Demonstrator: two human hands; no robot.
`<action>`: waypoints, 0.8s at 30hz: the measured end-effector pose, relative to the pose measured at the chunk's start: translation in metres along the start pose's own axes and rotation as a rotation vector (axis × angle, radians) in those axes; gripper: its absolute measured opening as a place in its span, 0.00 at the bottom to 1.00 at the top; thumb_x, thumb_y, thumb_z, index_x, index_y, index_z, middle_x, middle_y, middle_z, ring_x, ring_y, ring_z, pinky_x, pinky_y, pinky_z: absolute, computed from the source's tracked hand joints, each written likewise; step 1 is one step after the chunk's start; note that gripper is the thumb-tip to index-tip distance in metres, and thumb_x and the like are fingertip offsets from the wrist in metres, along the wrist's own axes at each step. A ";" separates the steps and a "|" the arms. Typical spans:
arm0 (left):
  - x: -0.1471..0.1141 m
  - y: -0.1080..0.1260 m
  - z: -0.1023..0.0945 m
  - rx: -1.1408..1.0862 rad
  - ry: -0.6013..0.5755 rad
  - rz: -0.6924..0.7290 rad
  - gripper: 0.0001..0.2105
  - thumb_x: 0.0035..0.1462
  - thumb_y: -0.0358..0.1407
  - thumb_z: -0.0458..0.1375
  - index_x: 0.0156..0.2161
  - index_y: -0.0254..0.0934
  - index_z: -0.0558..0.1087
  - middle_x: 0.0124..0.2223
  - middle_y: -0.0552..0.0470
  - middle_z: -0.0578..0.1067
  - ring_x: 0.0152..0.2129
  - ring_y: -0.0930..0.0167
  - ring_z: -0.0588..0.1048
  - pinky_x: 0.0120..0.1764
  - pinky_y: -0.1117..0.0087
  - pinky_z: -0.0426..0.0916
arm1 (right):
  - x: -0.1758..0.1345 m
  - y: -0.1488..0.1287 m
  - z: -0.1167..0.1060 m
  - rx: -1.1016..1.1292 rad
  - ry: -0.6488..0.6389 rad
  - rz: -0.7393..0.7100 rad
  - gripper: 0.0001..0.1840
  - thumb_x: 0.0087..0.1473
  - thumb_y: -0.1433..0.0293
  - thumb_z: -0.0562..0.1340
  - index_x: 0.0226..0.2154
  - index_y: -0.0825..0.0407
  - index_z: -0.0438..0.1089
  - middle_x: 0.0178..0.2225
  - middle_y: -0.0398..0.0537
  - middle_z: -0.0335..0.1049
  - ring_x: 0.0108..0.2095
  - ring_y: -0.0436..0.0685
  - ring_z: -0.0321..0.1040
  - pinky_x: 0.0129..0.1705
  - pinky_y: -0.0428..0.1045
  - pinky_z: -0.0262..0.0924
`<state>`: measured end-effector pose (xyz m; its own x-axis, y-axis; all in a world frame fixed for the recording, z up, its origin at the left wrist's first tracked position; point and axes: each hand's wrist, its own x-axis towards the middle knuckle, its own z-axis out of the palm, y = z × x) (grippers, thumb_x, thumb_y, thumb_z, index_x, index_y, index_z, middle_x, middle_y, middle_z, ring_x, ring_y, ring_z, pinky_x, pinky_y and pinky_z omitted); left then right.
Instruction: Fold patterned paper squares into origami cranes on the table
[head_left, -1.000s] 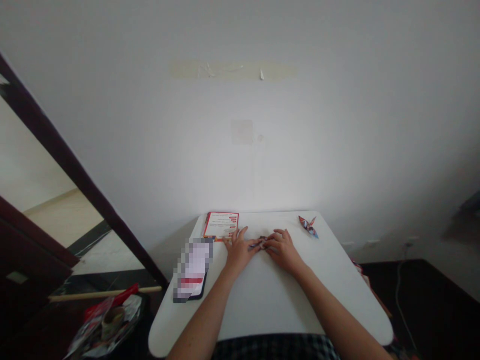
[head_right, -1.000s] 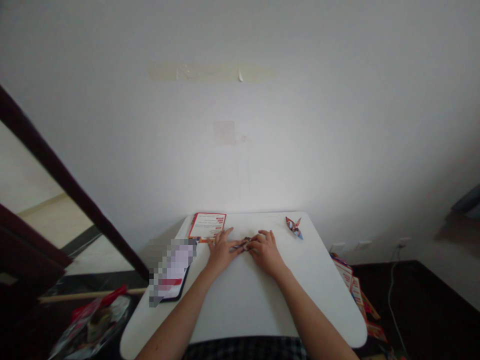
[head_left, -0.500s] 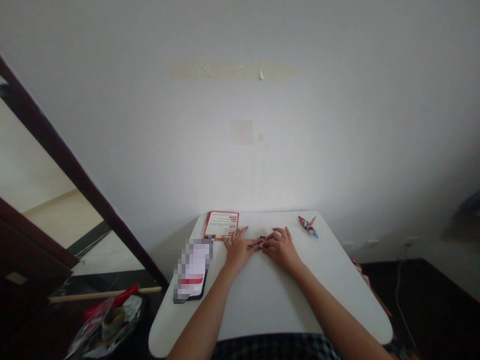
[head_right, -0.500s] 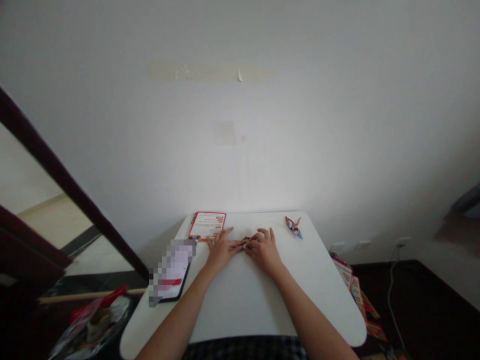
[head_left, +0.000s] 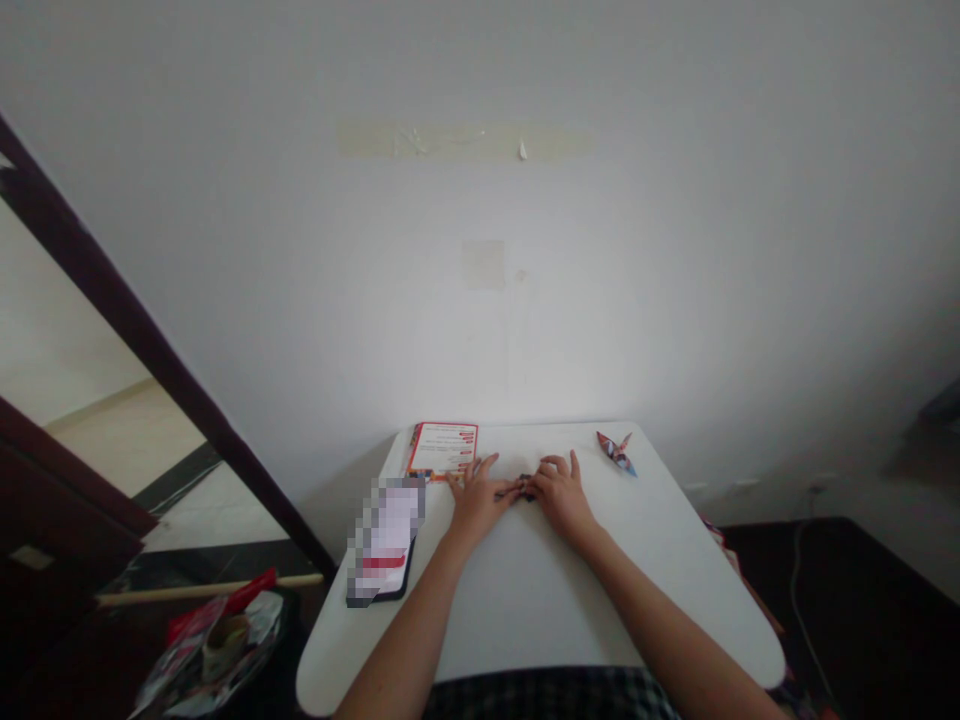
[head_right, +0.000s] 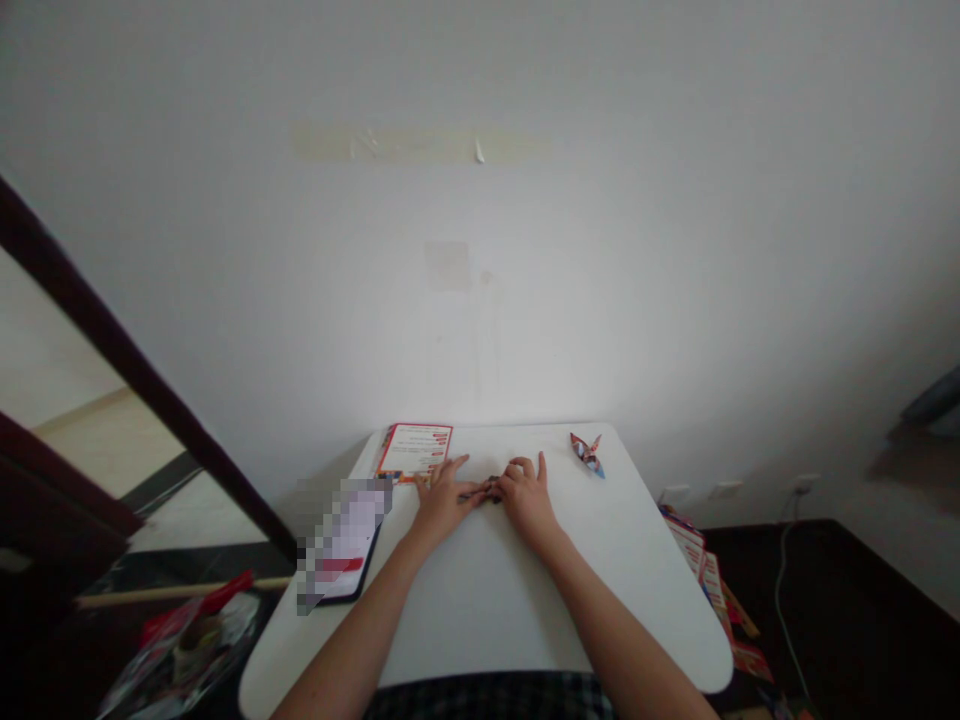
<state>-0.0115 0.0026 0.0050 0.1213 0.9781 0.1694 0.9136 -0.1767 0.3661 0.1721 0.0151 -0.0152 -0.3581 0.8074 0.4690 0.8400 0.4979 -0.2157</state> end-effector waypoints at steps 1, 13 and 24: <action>0.000 0.001 0.000 -0.005 0.004 -0.001 0.11 0.57 0.48 0.58 0.44 0.57 0.79 0.66 0.57 0.61 0.64 0.54 0.53 0.61 0.33 0.34 | 0.000 -0.001 0.001 -0.017 -0.001 0.011 0.08 0.60 0.65 0.60 0.36 0.42 0.75 0.37 0.47 0.73 0.54 0.62 0.59 0.65 0.73 0.28; 0.002 0.003 0.003 -0.053 0.026 -0.011 0.09 0.55 0.47 0.60 0.41 0.58 0.79 0.66 0.59 0.62 0.63 0.53 0.54 0.59 0.30 0.34 | -0.006 0.007 -0.004 0.081 0.006 0.136 0.08 0.58 0.60 0.61 0.34 0.43 0.75 0.39 0.47 0.72 0.51 0.63 0.59 0.61 0.77 0.34; 0.005 0.006 0.007 -0.034 0.062 -0.028 0.08 0.54 0.48 0.61 0.38 0.55 0.80 0.65 0.60 0.63 0.63 0.52 0.55 0.58 0.28 0.37 | -0.004 0.007 0.008 0.096 0.062 0.280 0.12 0.55 0.55 0.63 0.31 0.45 0.76 0.42 0.52 0.67 0.50 0.66 0.58 0.59 0.74 0.42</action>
<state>-0.0029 0.0068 0.0018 0.0707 0.9741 0.2149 0.9026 -0.1542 0.4019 0.1761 0.0173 -0.0252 -0.0903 0.8980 0.4306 0.8590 0.2890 -0.4225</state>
